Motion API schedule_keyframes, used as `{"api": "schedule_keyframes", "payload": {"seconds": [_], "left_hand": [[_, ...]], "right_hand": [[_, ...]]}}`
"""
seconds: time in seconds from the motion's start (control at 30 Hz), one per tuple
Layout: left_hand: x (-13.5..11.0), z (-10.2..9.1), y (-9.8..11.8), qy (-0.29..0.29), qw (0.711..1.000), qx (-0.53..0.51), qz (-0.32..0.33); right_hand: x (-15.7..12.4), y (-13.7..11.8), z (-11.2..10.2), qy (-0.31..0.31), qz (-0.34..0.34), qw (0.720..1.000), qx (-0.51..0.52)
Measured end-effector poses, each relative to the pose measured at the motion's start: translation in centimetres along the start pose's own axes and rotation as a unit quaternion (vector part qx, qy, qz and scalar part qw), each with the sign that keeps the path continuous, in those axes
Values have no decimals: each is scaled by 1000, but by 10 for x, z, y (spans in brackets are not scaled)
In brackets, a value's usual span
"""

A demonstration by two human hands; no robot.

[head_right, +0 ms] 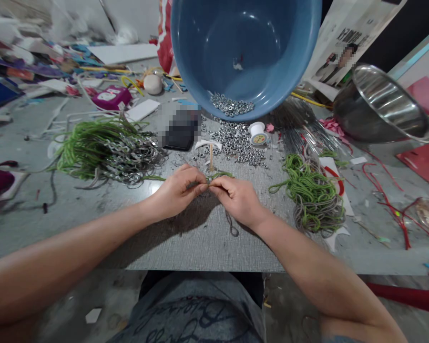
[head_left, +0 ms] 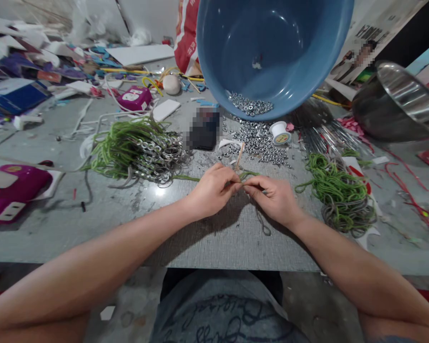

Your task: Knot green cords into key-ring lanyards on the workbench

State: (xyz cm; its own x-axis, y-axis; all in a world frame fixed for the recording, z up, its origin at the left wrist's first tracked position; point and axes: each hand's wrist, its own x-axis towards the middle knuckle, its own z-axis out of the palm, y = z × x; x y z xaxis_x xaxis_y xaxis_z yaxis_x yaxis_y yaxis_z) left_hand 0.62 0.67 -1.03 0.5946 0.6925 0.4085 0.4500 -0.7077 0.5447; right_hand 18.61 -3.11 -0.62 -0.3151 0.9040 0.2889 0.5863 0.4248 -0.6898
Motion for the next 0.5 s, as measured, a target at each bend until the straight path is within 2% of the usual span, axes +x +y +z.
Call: {"api": "schedule_keyframes", "payload": {"seconds": [0.2,0.37,0.5], "left_hand": [[-2,1,1,8,995,90,48],[-4,2,1,26,973,205,106],[-3,0,-1,15,972,209,105]], "right_hand": [[3,3,-1,6,-62,997,-43],[6,6,0,34,-118,986,-112],[7,7,-1,35,-135,978,-154]]}}
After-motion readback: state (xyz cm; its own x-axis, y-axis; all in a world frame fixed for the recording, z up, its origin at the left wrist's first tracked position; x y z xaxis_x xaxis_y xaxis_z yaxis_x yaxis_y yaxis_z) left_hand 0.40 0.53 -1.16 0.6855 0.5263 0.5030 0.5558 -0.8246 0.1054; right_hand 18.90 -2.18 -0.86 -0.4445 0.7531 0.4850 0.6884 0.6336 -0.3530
